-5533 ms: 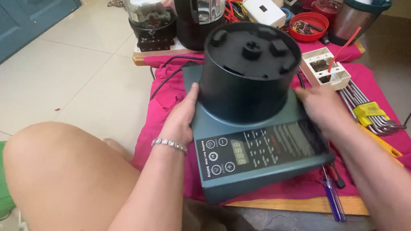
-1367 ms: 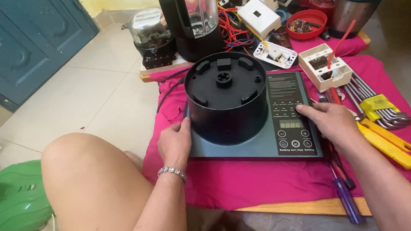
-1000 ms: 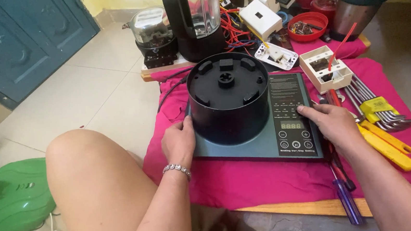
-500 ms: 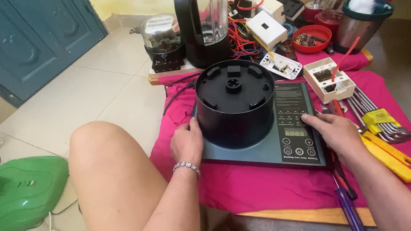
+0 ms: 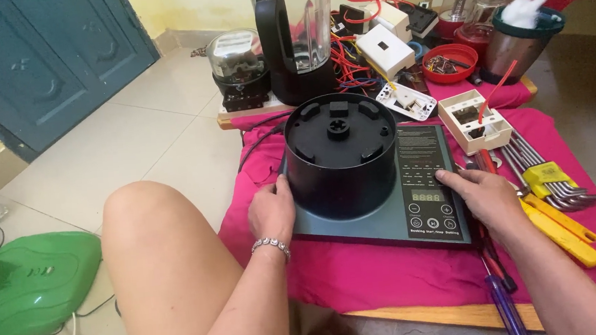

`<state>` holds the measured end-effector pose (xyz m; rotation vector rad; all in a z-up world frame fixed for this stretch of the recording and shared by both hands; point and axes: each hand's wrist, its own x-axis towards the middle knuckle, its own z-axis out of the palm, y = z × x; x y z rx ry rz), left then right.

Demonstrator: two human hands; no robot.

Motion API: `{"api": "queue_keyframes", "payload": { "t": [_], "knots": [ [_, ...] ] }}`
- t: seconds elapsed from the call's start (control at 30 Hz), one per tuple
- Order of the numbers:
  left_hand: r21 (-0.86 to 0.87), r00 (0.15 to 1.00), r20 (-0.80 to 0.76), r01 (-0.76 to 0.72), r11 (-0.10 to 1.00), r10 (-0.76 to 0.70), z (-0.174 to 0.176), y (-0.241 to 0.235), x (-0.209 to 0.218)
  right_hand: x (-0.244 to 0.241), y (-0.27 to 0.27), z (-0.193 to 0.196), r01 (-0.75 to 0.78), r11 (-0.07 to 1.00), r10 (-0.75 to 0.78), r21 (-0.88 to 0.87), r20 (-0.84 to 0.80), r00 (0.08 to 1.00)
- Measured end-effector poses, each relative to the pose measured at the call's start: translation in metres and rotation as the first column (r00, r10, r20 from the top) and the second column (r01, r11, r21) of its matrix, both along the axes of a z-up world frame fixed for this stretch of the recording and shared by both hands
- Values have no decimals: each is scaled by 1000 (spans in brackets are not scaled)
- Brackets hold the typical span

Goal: The person cleans the bottom of a black blender base using a white cloth. They wipe the base and the control panel area, then lift the base to wipe underneath before placing it back on the table.

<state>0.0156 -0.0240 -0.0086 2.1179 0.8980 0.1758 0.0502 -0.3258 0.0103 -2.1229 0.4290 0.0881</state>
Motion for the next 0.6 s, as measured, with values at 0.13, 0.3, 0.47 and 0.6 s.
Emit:
{"api": "queue_keyframes", "payload": {
  "t": [0.13,0.3,0.47,0.6],
  "knots": [
    [55,999,53,-13,998,10,0,-3,-5,1,-2,-2,-10,1000,10,-17,4,1000],
    [44,999,27,32,999,-33,6,-5,-10,23,-23,-56,28,997,-18,-75,130,991],
    [73,999,-28,20,997,-18,-14,19,13,25,-17,-26,146,965,-27,-219,472,881],
    [87,983,-163,100,991,-85,6,40,31,48,-4,8,92,970,67,-224,614,786]
  ]
}}
